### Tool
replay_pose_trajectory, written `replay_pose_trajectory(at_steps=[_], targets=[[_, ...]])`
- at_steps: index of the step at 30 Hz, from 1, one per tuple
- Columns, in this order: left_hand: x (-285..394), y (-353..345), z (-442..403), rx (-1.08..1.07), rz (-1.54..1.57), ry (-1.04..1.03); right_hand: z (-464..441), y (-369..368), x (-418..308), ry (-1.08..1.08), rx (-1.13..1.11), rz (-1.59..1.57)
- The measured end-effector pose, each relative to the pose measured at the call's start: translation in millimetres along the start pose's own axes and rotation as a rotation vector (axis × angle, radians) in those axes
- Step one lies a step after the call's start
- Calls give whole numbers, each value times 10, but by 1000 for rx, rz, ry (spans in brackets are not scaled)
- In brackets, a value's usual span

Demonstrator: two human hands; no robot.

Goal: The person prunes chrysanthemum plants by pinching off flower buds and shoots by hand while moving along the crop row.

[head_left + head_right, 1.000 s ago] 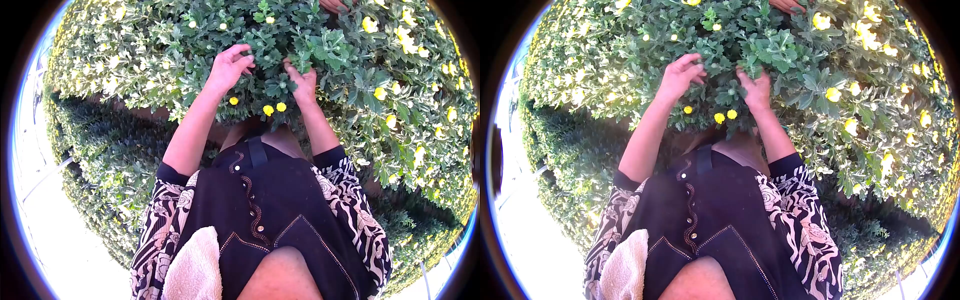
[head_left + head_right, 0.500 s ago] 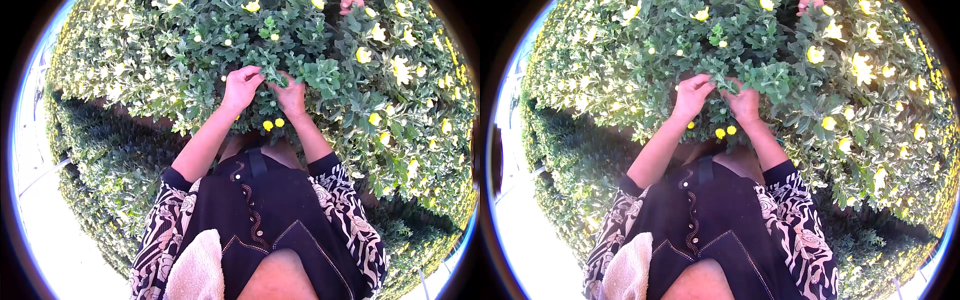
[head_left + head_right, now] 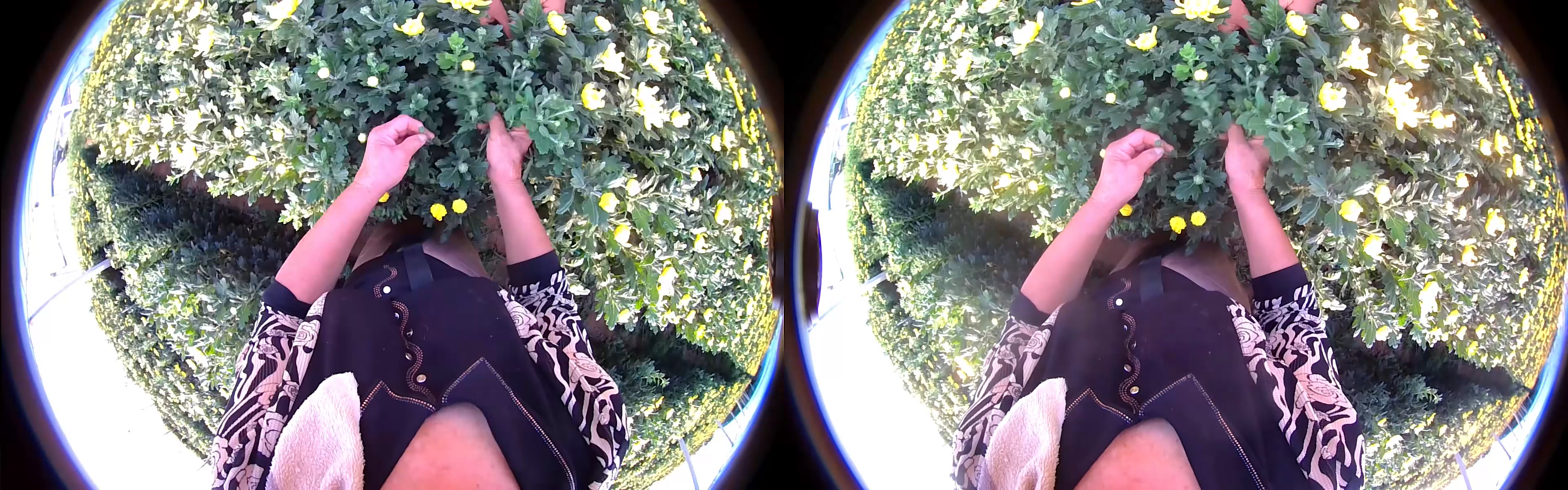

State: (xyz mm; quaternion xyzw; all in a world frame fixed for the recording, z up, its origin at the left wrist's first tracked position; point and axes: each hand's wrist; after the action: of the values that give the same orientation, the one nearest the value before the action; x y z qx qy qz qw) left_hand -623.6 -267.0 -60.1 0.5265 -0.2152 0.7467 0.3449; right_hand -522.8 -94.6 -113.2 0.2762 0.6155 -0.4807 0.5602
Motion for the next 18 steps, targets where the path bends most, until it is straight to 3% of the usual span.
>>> replay_pose_trajectory(at_steps=[3, 6, 9, 10, 12, 15, 18], targets=[[115, 44, -8, -26, -32, -74, -239, -221, -196, 66, -34, -161], [473, 39, -45, 251, 56, -152, -486, -369, -139, -38, -72, -110], [524, 142, -302, 376, -33, -257, -613, -499, -57, -8, -234, -224], [516, 154, -377, 379, -32, -262, -616, -513, -52, -4, -238, -225], [539, 141, -506, 340, 11, -322, -568, -566, -137, -301, -233, -319], [559, 162, -624, 323, -78, -306, -443, -640, -240, -252, -322, -36], [537, 146, -641, 213, -115, -206, -414, -618, -167, -177, -373, 41]])
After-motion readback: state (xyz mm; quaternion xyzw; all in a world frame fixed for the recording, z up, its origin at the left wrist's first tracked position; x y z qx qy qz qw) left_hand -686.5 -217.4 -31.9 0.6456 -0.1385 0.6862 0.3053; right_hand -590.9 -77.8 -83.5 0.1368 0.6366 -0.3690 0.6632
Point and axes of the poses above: each hand's wrist, its own z-axis away from the middle knuckle, its own y-axis out of the back of the hand, x = y × z, and after that the axes turned 8 degrees about y, right-handed
